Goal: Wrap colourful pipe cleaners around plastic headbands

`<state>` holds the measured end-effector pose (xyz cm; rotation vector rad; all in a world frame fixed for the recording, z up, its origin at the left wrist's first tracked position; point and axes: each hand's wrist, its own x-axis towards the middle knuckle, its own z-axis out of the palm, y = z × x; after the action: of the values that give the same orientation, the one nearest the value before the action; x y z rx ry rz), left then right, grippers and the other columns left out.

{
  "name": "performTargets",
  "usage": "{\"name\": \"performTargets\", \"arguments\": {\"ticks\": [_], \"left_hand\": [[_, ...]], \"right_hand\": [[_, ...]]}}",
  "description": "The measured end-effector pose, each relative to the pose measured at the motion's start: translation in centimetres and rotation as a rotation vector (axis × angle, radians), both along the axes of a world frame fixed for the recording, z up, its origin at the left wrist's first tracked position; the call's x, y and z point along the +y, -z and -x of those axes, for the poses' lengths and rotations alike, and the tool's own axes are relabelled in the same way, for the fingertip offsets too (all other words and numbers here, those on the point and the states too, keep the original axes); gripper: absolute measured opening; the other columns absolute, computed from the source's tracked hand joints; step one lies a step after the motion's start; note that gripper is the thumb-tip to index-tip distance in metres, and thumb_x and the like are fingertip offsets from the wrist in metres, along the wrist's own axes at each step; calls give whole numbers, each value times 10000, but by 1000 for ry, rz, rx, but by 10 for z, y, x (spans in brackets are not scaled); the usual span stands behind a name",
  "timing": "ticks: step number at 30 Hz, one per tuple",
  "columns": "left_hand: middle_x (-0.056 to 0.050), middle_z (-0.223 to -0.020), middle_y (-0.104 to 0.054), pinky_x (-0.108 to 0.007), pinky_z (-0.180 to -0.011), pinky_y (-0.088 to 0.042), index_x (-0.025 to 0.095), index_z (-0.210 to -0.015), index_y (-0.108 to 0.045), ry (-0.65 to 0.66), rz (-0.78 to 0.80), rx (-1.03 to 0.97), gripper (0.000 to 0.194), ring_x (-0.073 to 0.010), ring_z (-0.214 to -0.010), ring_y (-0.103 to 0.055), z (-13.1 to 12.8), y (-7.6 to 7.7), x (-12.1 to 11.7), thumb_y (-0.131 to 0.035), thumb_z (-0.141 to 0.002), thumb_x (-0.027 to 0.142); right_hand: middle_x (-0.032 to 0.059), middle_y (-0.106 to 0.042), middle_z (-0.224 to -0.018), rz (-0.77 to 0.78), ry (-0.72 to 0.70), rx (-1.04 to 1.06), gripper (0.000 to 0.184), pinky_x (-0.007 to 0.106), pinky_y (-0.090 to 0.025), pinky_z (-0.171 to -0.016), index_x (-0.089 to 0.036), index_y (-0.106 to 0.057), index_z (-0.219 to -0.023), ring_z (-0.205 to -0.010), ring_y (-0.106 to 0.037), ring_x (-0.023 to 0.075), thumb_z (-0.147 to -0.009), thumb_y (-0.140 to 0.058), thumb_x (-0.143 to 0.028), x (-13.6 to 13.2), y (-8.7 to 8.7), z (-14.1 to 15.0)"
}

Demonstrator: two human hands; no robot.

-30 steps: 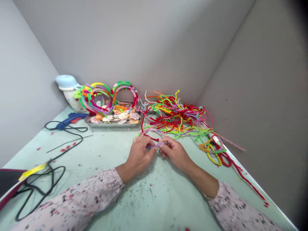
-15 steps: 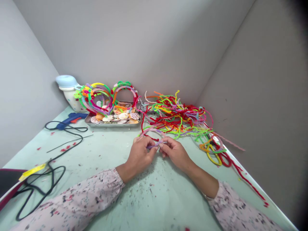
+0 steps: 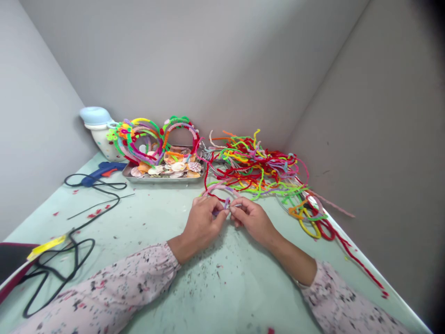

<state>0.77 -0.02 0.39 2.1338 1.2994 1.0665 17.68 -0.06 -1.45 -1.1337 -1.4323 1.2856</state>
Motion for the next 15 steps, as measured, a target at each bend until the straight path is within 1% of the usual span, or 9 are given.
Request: {"name": "performTargets", "arguments": {"ticks": [10, 15], "left_hand": [[27, -630, -542, -320, -771, -362, 175, -648, -522, -9, 83, -20, 198, -149, -695, -487, 1, -3, 0, -582, -819, 255], [25, -651, -570, -325, -785, -365, 175, -669, -533, -8, 46, 2, 170, -147, -699, -504, 0, -1, 1, -585, -817, 240]], "right_hand": [[-39, -589, -636, -6, -14, -9, 162, 231, -434, -518, -193, -591, -886, -513, -521, 93, -821, -610, -340, -1, 0, 1], [-42, -584, -633, -9, 1, -4, 166, 229, -428, -512, -190, -585, -885, -506, -520, 91, -817, -604, -341, -1, 0, 1]]}}
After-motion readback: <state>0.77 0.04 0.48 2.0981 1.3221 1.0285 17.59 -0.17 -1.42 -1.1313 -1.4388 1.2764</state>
